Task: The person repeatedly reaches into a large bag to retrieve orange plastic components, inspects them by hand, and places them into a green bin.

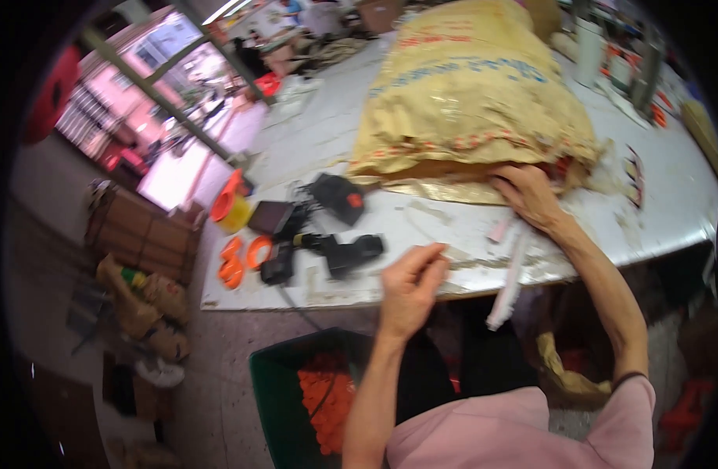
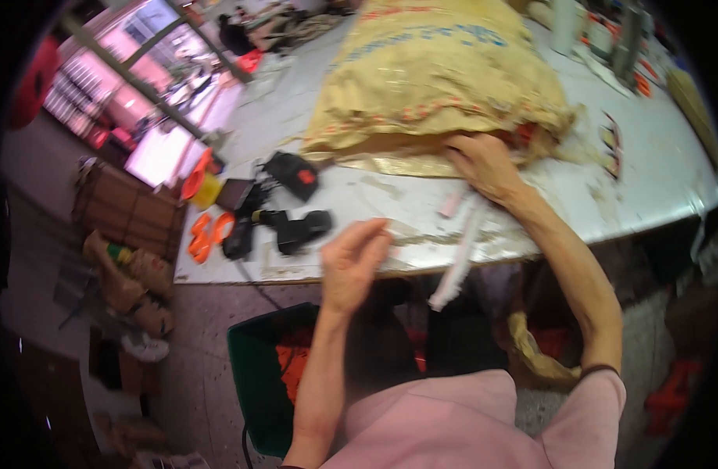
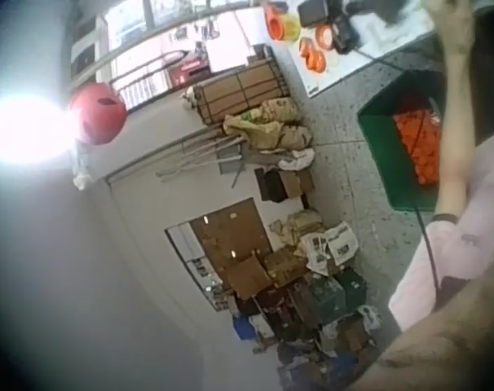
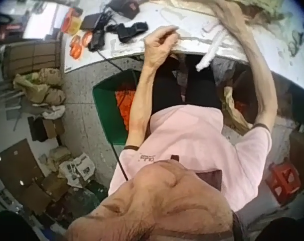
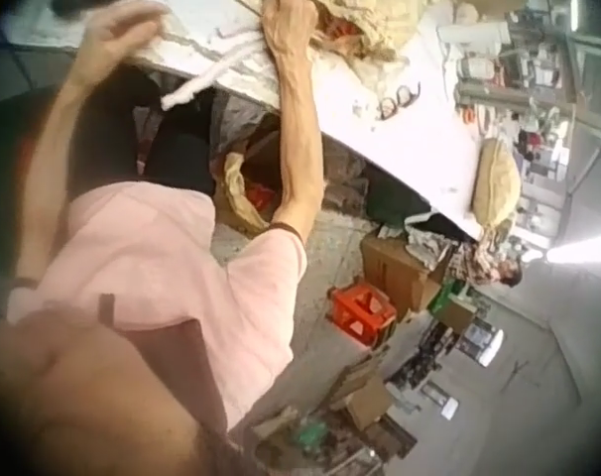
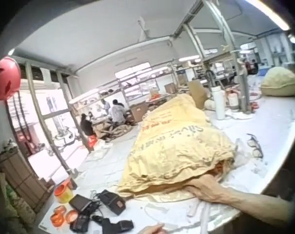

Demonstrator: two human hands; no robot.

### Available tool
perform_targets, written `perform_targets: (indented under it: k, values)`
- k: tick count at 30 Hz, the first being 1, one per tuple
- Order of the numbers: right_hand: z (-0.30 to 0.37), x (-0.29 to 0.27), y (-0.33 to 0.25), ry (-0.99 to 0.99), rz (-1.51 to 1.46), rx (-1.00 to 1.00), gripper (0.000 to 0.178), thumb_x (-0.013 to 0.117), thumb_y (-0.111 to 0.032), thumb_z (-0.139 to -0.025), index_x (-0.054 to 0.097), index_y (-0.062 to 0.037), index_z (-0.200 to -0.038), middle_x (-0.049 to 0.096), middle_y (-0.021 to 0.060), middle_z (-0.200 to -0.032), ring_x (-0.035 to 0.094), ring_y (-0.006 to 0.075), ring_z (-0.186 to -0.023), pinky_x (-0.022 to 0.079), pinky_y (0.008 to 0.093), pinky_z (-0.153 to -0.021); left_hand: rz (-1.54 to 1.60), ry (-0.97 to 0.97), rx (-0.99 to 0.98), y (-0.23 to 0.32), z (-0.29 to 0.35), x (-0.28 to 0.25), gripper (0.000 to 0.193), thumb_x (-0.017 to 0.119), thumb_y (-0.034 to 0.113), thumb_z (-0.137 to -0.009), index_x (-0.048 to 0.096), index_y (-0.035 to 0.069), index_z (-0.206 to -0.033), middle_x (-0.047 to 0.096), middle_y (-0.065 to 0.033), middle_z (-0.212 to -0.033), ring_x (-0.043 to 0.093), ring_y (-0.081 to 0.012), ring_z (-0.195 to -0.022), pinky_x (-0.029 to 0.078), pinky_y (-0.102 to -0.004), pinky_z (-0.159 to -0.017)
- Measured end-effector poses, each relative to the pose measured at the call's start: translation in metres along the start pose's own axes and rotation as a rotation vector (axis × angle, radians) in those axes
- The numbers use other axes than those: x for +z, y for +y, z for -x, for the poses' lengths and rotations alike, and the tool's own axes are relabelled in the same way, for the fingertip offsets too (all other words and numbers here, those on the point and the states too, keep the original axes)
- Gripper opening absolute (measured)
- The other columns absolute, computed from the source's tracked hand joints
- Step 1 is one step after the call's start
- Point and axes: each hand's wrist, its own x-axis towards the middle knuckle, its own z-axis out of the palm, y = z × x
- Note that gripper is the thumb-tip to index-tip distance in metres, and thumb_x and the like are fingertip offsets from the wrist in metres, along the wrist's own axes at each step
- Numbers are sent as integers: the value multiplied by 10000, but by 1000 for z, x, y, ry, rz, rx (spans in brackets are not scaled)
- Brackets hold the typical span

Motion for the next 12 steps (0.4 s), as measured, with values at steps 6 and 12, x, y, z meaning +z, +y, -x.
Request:
perform_targets:
  k: [6, 12]
  values:
    - [-2, 0, -3, 150, 13, -71, 128, 647, -109, -814, 653, -5, -888, 628, 171, -701, 629, 295, -618, 471, 352, -559, 11, 11, 30, -4, -2, -4, 199, 613, -7, -855, 635, -26, -1053, 640, -51, -868, 570, -79, -729, 467, -195, -643]
    - [1, -9, -7, 122, -88, -65, 108, 649, -108, -821, 656, -11, -870, 619, 159, -653, 622, 246, -565, 461, 318, -521, -17, -3, 52, -2, 0, -2, 197, 603, -3, -863, 634, -24, -1057, 641, -54, -879, 582, -89, -741, 487, -196, -670]
